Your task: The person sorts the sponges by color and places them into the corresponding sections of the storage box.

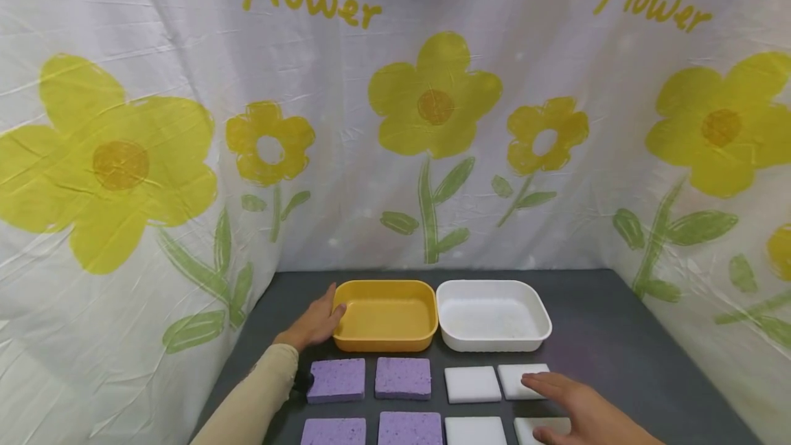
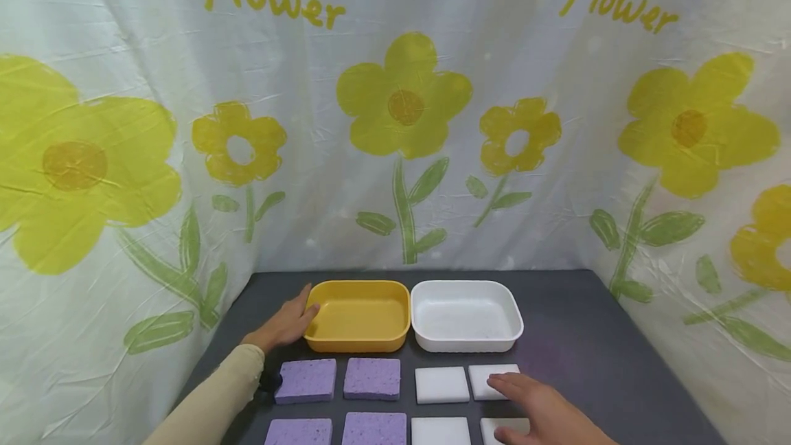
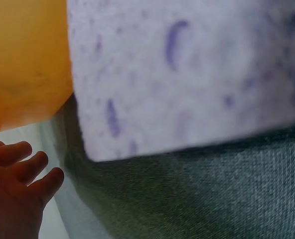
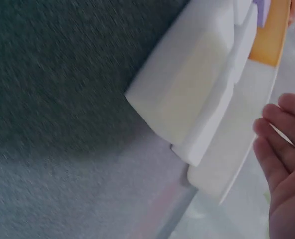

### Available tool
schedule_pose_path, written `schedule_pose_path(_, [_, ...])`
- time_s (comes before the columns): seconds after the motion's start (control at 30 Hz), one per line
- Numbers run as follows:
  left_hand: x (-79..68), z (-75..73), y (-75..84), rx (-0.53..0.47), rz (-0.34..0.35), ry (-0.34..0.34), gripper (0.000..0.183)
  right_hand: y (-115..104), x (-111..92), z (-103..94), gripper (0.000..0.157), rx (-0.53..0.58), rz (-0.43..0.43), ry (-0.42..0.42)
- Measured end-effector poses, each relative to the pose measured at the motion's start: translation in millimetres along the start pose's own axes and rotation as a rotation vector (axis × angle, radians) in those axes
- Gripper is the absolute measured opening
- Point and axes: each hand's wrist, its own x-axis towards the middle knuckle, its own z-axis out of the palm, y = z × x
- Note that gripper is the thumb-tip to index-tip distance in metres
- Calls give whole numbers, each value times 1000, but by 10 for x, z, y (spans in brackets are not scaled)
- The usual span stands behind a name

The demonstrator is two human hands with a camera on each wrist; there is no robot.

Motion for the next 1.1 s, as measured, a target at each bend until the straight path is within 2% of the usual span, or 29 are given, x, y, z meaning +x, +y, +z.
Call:
schedule_pose_path(0.13, [7, 22, -20, -23, -15, -6, 75, 48, -29, 71, 69, 90, 3, -87])
schedule_pose_path(0.27, [8, 45, -30, -37, -16, -9, 74, 107, -46, 160, 72, 75, -57, -95])
schedule_pose_path(0.3, [8, 50, -32, -38, -14, -8, 73, 124, -54, 188, 70, 61, -83, -83])
schedule_pose_path(0.37, [8, 61, -34, -33, -10, -5, 74, 148, -66, 232, 58, 105, -97, -96])
schedule_pose_path(0.47, [11, 68, -34, -33, -17, -6, 73, 166, -93, 303, 46, 164, -86, -108])
schedule_pose_path(0.53, [14, 73, -32, -36, -22, -6, 73, 163, -108, 337, 42, 215, -44, -127])
schedule_pose_path(0.63, [18, 82, -27, -42, -29, -10, 73, 167, -129, 373, 44, 171, -51, -113])
schedule_pose_path(0.77, [24, 93, -16, -35, -36, -10, 73, 192, -143, 400, 46, 47, -146, -43])
schedule_pose_path(0.9, [21, 84, 7, -51, -63, -13, 73, 197, -128, 382, 46, 4, -210, -5])
schedule_pose_path(0.97, [10, 81, 21, -61, -74, -19, 74, 171, -105, 350, 46, 56, -186, -28])
schedule_pose_path(1.1, [-8, 80, 32, -65, -85, -27, 74, 67, -29, 232, 45, 229, -52, -98])
